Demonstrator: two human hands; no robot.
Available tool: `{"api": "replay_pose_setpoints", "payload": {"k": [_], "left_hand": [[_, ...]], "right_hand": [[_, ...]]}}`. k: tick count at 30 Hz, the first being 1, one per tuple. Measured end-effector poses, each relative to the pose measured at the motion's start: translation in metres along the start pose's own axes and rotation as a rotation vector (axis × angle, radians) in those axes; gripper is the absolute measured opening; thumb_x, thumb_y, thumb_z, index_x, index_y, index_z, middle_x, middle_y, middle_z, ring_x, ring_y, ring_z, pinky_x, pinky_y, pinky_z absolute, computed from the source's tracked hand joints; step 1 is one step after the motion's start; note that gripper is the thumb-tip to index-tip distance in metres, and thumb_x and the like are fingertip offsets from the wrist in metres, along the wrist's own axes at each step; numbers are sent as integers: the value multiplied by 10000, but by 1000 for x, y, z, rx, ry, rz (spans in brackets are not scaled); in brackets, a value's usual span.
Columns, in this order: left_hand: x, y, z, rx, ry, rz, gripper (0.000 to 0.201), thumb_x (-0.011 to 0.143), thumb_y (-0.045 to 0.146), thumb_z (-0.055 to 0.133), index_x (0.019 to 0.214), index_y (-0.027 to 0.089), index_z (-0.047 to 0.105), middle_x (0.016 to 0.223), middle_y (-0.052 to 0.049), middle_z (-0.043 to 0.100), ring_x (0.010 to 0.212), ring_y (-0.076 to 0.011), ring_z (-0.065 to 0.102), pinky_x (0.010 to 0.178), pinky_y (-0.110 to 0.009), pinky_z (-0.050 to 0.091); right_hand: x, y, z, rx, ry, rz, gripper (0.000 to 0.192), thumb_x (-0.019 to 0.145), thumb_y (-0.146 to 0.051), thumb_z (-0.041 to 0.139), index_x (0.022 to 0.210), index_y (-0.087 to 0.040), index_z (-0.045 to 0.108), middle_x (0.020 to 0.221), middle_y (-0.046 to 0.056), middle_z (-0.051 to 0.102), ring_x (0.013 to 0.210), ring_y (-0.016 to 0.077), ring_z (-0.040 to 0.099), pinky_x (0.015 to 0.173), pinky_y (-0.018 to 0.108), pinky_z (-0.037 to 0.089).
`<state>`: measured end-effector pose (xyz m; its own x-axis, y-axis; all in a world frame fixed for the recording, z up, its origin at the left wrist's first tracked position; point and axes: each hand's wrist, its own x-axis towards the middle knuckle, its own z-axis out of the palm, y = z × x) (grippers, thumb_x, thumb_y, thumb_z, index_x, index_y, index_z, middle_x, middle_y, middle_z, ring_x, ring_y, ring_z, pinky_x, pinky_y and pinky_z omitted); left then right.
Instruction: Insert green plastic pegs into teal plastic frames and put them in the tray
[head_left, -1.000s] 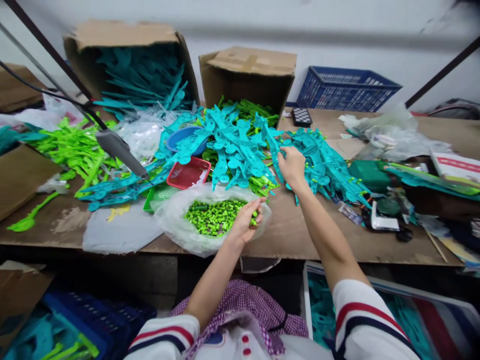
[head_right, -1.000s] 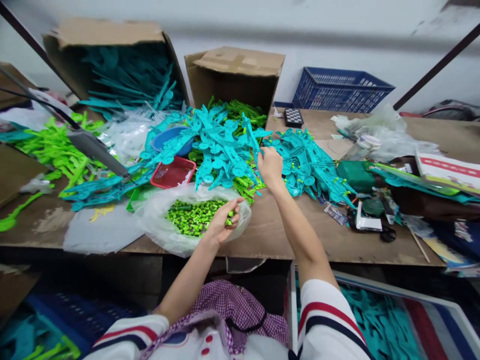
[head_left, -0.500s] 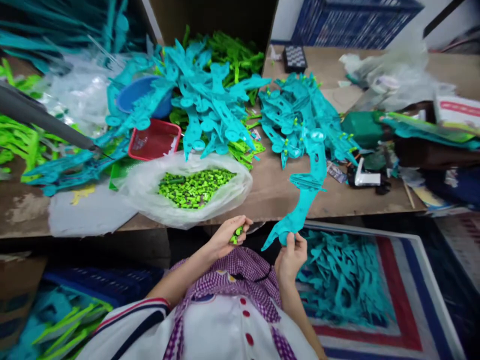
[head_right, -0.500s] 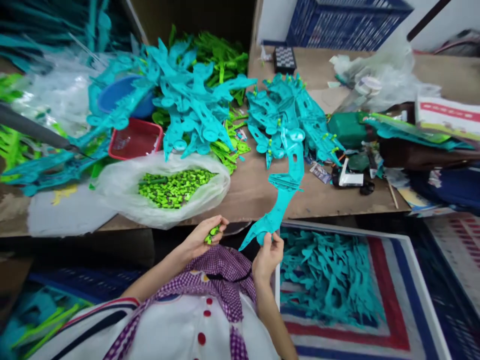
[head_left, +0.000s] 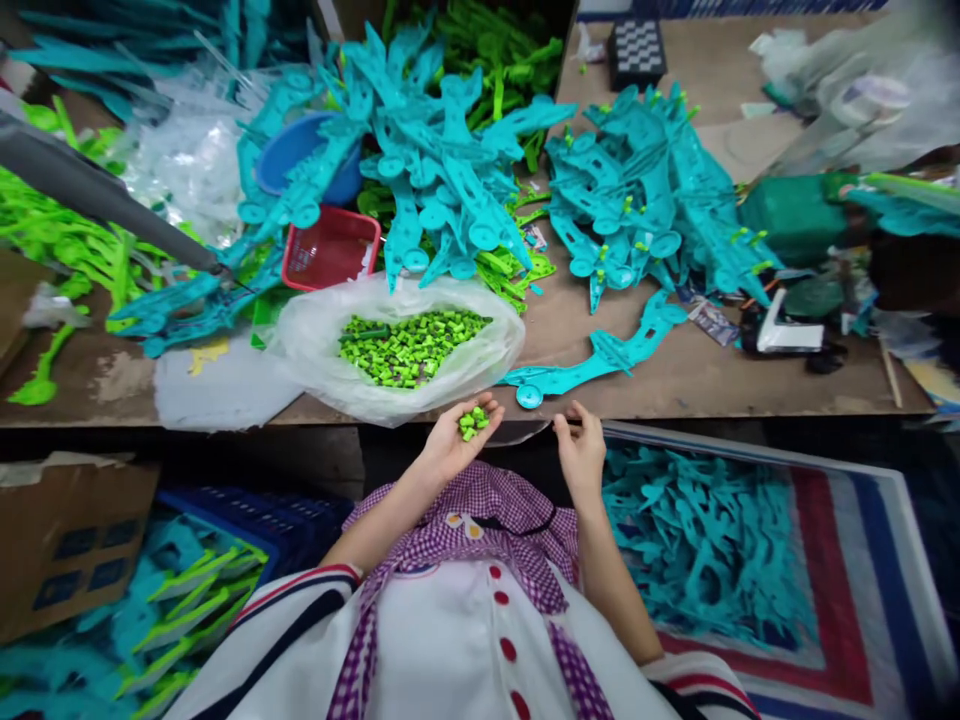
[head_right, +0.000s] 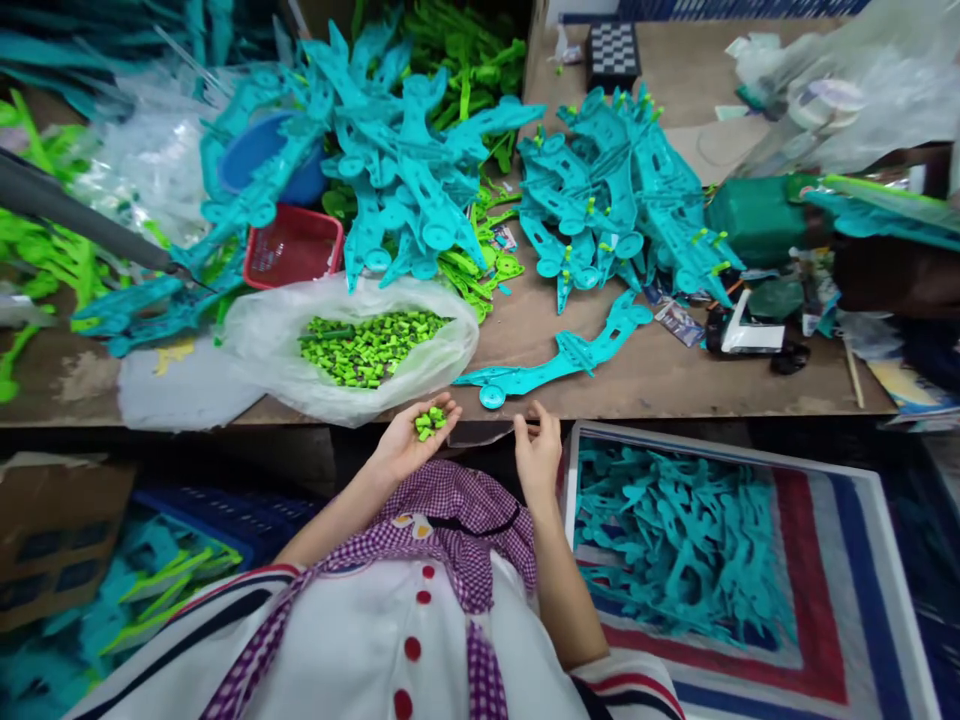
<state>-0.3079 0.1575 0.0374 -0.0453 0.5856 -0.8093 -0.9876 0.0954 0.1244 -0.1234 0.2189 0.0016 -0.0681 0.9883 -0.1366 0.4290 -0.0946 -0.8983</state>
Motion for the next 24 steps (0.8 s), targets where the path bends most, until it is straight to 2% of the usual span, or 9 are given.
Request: {"api": "replay_pose_setpoints", "payload": {"k": [1, 4, 6, 9, 14, 18, 21, 23, 24], "left_hand": [[1, 0, 0, 12, -19, 14, 242, 863, 88, 480, 1013, 63, 668, 884, -114, 709, 889, -175, 703, 843, -298, 595], [4, -4, 2, 61, -99, 49, 259, 880, 123, 488, 1056, 75, 672, 928, -104, 714, 829, -145, 700, 736, -224, 591], [3, -7, 4, 47, -148, 61, 254, 904, 142, 473, 1045, 83, 675, 910, -85, 713, 740, -105, 679, 650, -170, 565], [1, -8, 6, -17, -150, 52, 248, 937, 145, 436, 983, 95, 674, 838, -59, 704, 682, -87, 659, 640, -170, 557], [2, -5, 5, -40, -150, -13, 200, 943, 163, 459, 910, 118, 651, 822, -40, 698, 645, -70, 641, 619, -153, 543], [6, -1, 7, -17, -203, -15, 171, 927, 162, 476, 902, 117, 639, 884, -57, 706, 799, -118, 683, 783, -253, 581], [9, 3, 6, 39, -181, -18, 160, 902, 124, 487, 918, 108, 645, 927, -79, 700, 868, -146, 686, 796, -277, 586], [12, 6, 1, 110, -175, -48, 113, 865, 117, 548, 899, 104, 656, 856, -67, 676, 724, -105, 660, 602, -174, 548], [13, 6, -3, 164, -186, -45, 94, 839, 127, 595, 898, 105, 664, 813, -52, 656, 621, -72, 615, 483, -125, 470]], "right_hand": [[-2, -11, 1, -68, -67, -82, 406, 835, -517, 604, 1138, -248, 618, 1041, 92, 604, 767, 207, 626, 768, 388, 545], [-7, -43, 18, -151, -411, -321, 313, 862, -480, 597, 1117, -306, 647, 954, 62, 637, 786, 228, 619, 762, 374, 530], [-5, -58, 32, -174, -551, -400, 231, 895, -444, 562, 1056, -310, 657, 927, 47, 653, 822, 234, 626, 762, 365, 514], [4, -67, 43, -205, -580, -400, 183, 926, -383, 519, 937, -273, 665, 899, 43, 681, 830, 225, 637, 762, 347, 487], [17, -76, 39, -308, -734, -422, 143, 896, -301, 579, 998, -249, 665, 935, 40, 711, 805, 194, 639, 709, 296, 443], [35, -88, 38, -130, -839, -351, 139, 874, -345, 607, 879, -216, 657, 796, 13, 692, 717, 157, 623, 658, 262, 453], [57, -85, 37, 108, -783, -215, 252, 814, -444, 661, 884, -203, 650, 758, 8, 675, 655, 143, 609, 592, 250, 464], [70, -71, 33, 202, -671, -134, 305, 761, -482, 692, 868, -200, 643, 699, -7, 646, 571, 125, 564, 529, 243, 444], [75, -62, 29, 222, -602, -97, 318, 737, -484, 704, 862, -199, 637, 675, -14, 631, 537, 117, 541, 501, 242, 434]]}}
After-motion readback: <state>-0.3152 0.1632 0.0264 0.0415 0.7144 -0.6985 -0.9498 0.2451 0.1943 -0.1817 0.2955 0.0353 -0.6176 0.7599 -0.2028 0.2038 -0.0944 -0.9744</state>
